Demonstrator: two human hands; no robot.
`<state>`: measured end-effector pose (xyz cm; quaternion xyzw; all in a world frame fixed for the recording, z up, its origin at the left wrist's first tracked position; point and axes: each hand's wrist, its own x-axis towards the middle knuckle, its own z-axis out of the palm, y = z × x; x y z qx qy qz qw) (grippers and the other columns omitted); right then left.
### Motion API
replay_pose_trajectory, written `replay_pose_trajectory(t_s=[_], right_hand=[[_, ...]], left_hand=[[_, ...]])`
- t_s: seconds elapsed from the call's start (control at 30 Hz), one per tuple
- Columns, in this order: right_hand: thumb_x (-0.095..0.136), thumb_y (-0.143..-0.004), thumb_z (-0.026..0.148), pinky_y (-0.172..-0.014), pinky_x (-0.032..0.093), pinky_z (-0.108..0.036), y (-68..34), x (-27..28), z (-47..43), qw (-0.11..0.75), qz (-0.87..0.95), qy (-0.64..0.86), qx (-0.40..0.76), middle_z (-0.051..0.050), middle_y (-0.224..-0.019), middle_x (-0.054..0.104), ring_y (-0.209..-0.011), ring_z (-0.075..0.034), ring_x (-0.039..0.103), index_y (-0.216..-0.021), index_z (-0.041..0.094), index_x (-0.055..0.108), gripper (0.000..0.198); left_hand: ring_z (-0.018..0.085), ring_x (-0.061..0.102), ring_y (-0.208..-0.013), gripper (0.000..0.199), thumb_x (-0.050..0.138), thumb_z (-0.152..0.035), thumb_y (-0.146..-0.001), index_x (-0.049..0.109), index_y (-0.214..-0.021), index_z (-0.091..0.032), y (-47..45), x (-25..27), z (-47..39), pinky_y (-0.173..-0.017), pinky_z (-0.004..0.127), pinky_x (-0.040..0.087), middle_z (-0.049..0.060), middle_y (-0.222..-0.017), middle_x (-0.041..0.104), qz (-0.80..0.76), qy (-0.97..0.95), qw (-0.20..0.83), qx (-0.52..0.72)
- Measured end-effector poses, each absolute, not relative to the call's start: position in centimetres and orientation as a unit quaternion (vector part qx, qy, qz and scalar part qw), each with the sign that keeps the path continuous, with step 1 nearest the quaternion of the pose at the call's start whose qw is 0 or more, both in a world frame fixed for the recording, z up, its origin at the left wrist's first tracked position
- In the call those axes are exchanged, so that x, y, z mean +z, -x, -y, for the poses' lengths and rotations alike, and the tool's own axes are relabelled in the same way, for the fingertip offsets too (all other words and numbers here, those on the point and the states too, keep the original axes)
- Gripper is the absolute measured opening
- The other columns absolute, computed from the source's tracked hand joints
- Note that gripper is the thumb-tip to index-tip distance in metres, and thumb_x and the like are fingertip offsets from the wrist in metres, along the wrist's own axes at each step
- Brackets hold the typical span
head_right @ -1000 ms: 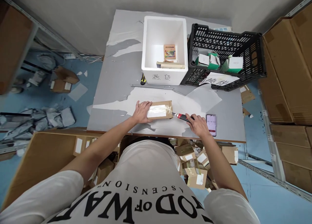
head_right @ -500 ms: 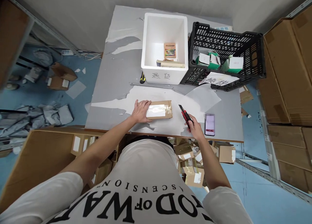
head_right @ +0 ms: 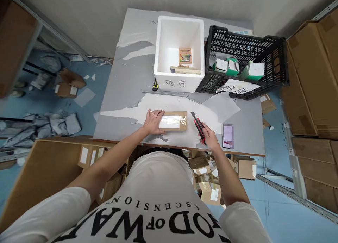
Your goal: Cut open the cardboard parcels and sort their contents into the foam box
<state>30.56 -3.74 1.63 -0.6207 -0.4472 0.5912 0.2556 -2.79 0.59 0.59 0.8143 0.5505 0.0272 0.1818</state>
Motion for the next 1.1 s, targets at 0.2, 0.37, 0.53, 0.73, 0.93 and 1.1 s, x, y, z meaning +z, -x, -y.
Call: replay_pose_trajectory(t_s=[0.2, 0.37, 0.53, 0.73, 0.93, 1.1], right_hand=[[0.049, -0.083, 0.063, -0.033, 0.044, -0.023, -29.9, 0.9, 3.9, 0.251, 0.431, 0.615, 0.611, 0.001, -0.070, 0.062, -0.038, -0.009, 0.052, -0.146, 0.025, 0.034, 0.075], [0.048, -0.083, 0.062, -0.033, 0.043, -0.023, -29.4, 0.5, 4.3, 0.268, 0.418, 0.614, 0.614, 0.002, -0.069, 0.061, -0.038, -0.009, 0.051, -0.146, 0.026, 0.034, 0.074], [0.048, -0.083, 0.063, -0.032, 0.042, -0.022, -29.1, 0.5, 4.4, 0.263, 0.419, 0.608, 0.620, 0.002, -0.070, 0.060, -0.038, -0.009, 0.051, -0.146, 0.026, 0.034, 0.074], [0.049, -0.082, 0.064, -0.033, 0.042, -0.023, -29.3, 0.6, 4.8, 0.272, 0.414, 0.591, 0.636, 0.002, -0.071, 0.061, -0.039, -0.009, 0.052, -0.147, 0.025, 0.032, 0.077], [0.048, -0.083, 0.064, -0.032, 0.042, -0.022, -29.9, 1.0, 4.7, 0.238, 0.427, 0.590, 0.642, 0.002, -0.068, 0.060, -0.039, -0.009, 0.052, -0.146, 0.024, 0.033, 0.076], [0.047, -0.085, 0.062, -0.035, 0.043, -0.022, -31.0, 1.6, 4.8, 0.189, 0.453, 0.588, 0.643, 0.004, -0.064, 0.057, -0.038, -0.009, 0.051, -0.146, 0.024, 0.034, 0.073]], left_hand=[[0.039, 0.032, -0.132, 0.121, 0.075, -0.065, -0.049, 0.024, -0.147, -0.016, 2.7, 0.8, -0.5, -0.114, 0.057, -0.002, 0.019, -0.143, 0.039, -0.554, -0.812, 0.181, 0.024], [0.040, 0.032, -0.132, 0.123, 0.074, -0.067, -0.049, 0.023, -0.147, -0.015, 2.8, 0.6, -0.5, -0.114, 0.058, -0.003, 0.019, -0.142, 0.039, -0.551, -0.814, 0.183, 0.033], [0.039, 0.032, -0.133, 0.126, 0.075, -0.069, -0.046, 0.023, -0.147, -0.015, 2.8, 0.7, -0.5, -0.114, 0.058, -0.003, 0.020, -0.143, 0.038, -0.553, -0.813, 0.182, 0.032], [0.042, 0.028, -0.135, 0.127, 0.070, -0.075, -0.047, 0.025, -0.147, -0.013, 2.9, 0.6, -0.3, -0.113, 0.060, -0.005, 0.021, -0.147, 0.034, -0.547, -0.818, 0.174, 0.036], [0.043, 0.028, -0.135, 0.115, 0.065, -0.074, -0.056, 0.028, -0.147, -0.014, 2.8, 0.6, -0.3, -0.109, 0.067, -0.005, 0.021, -0.147, 0.036, -0.554, -0.818, 0.153, 0.032], [0.040, 0.034, -0.131, 0.110, 0.065, -0.072, -0.058, 0.032, -0.145, -0.014, 2.6, 0.7, -0.5, -0.112, 0.059, 0.006, 0.020, -0.144, 0.040, -0.555, -0.819, 0.140, 0.033]])
